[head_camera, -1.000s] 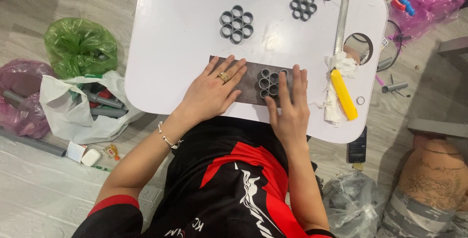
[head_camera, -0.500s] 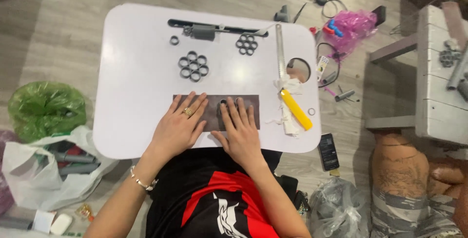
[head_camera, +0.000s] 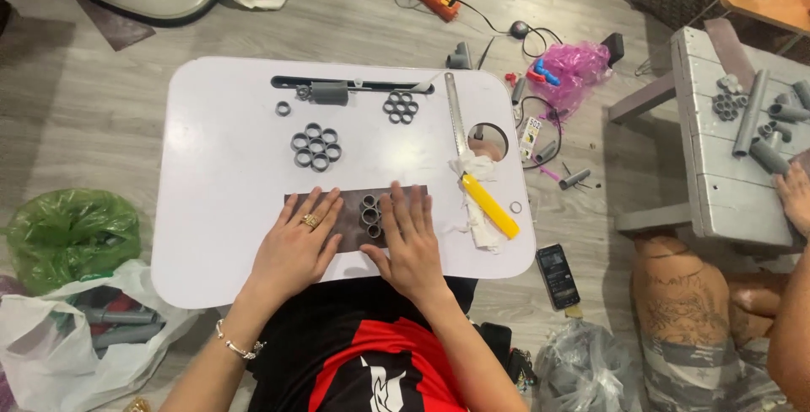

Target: Sanding the edges of a plastic component using sandpaper on a flat surface.

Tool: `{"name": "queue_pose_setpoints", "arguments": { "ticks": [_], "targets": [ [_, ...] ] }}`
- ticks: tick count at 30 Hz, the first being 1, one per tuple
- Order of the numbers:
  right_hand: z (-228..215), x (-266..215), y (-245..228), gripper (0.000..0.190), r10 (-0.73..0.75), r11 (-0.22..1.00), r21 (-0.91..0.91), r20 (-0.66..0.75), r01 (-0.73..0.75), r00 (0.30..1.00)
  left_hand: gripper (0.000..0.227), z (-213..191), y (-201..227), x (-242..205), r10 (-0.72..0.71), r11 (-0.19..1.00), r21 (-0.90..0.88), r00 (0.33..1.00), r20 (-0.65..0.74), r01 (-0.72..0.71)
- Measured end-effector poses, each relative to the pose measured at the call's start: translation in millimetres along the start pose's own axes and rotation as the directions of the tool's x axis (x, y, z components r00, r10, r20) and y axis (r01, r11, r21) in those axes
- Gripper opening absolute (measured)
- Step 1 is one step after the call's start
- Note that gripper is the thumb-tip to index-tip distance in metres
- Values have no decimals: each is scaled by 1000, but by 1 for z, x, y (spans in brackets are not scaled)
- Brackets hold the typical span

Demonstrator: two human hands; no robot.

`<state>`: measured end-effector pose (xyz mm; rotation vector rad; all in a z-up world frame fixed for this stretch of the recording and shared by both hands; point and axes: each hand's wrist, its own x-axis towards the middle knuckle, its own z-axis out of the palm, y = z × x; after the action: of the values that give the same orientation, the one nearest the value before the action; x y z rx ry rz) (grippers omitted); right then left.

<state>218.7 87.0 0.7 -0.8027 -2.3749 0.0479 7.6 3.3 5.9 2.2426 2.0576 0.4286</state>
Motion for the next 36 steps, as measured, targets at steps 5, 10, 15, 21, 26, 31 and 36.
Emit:
{"name": "queue_pose_setpoints", "arguments": {
  "ticks": [5,10,15,21,26,31,36],
  "targets": [
    [-6,-1,-8,79,-43,999,2,49,43,998,58,0,-1,-1,1,1000,-5,1000,13,-1],
    [-4,-2,-6,77,-17,998,-61,169,28,985,60,6,-5,0,-7,1000,-14,1000,31,7],
    [-5,-3,-9,71,23,999,-30,232,-16,972,60,-1,3,-1,1,1000,12,998,-64,0],
    [-3,-4,-8,76,21,999,-35,115,-18,993,62,-4,15,-8,2,999,34,1000,21,-2],
    [-5,-11,-3,79,51,997,-59,41,-48,998,64,-3,14,-9,-9,1000,26,999,40,8],
    [-6,-5,-8,69,66,996,-75,169,-54,983,64,1,14,-10,-18,999,29,999,40,17],
    [-9,-3,-9,79,96,987,-144,152,-74,984,64,1,13,-8,-21,1000,22,999,34,20]
  ]
}}
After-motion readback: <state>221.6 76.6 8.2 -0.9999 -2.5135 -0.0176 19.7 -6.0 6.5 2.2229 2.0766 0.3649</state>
